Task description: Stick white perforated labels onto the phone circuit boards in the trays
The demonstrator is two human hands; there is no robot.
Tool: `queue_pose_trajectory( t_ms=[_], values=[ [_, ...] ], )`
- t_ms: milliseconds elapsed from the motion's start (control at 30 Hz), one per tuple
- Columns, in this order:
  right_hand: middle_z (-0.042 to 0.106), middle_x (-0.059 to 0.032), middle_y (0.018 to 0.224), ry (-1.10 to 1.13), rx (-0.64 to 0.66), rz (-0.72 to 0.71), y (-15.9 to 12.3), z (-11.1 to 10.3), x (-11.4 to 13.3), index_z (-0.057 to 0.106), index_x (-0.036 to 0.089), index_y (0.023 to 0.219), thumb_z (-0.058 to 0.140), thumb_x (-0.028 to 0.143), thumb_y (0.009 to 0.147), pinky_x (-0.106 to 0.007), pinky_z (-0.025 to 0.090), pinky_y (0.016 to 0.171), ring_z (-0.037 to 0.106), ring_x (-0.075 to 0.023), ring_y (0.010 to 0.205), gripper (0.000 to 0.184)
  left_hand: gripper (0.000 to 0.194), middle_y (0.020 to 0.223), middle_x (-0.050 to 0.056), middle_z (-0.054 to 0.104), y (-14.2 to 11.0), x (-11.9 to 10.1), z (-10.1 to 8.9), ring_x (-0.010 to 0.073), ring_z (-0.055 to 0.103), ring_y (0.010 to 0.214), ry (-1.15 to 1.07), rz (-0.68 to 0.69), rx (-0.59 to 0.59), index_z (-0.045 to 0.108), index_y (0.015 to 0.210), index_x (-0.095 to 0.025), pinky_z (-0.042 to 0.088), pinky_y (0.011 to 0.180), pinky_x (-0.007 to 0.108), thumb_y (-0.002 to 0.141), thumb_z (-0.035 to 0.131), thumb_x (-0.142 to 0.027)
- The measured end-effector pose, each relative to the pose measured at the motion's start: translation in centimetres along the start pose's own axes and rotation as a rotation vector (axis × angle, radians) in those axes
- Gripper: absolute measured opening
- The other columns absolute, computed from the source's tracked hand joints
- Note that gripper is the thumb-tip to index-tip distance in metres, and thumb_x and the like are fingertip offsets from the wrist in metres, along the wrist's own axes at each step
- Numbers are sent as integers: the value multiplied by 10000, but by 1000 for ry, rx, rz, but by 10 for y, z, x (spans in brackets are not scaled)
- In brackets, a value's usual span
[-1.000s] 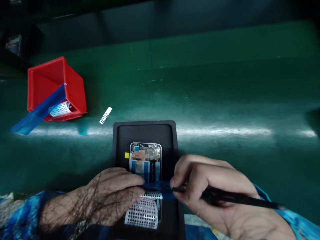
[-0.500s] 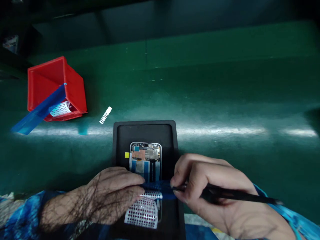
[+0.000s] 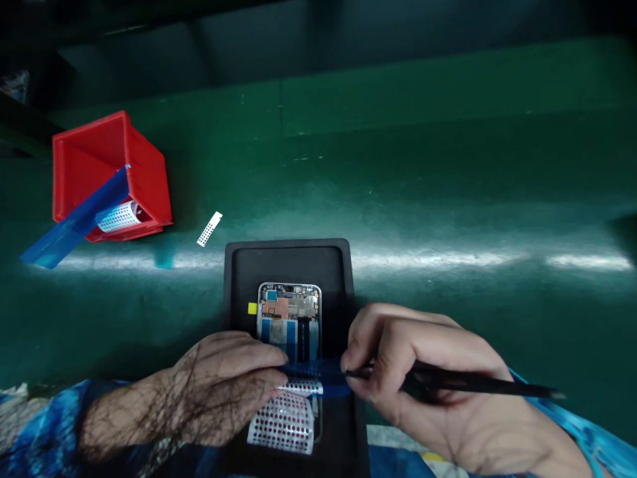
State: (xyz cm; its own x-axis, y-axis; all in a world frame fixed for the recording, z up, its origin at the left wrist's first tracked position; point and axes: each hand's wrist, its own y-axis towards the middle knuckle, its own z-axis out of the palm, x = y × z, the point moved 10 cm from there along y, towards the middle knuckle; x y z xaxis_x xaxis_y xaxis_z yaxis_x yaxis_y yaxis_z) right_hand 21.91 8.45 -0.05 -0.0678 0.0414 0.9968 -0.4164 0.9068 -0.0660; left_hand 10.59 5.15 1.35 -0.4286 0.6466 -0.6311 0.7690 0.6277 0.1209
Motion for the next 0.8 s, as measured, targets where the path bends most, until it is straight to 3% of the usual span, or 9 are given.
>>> queue_pose_trajectory(
  t_ms=[267,500,667,800],
  values=[
    [537,-18,599,9,-28,12,4,1,-1,499,222,547,565,129,578,-272,438,420,518,-148,507,118,146,899,-19,614,0,0,5,79,543,700,-7,4,26,567,790,-173,468,725,205,708,447,-188],
    [520,-9,566,4,-114,47,2,-5,-4,484,235,516,576,155,571,-271,423,398,502,-142,476,134,152,878,-13,628,3,-4,-7,86,547,747,29,69,-47,574,784,-169,472,737,204,710,442,-186],
    [524,-11,574,2,-100,46,5,-1,-5,481,238,521,579,130,557,-283,428,405,505,-149,486,151,151,870,-21,630,4,-6,-6,89,555,739,29,83,-37,569,776,-174,480,720,212,713,431,-175],
    [510,-5,526,2,-209,35,4,-6,-2,463,237,489,581,123,544,-283,408,374,490,-147,451,173,146,857,-15,632,3,-2,-2,88,560,695,19,28,-25,573,762,-175,486,705,211,714,434,-177]
  ],
)
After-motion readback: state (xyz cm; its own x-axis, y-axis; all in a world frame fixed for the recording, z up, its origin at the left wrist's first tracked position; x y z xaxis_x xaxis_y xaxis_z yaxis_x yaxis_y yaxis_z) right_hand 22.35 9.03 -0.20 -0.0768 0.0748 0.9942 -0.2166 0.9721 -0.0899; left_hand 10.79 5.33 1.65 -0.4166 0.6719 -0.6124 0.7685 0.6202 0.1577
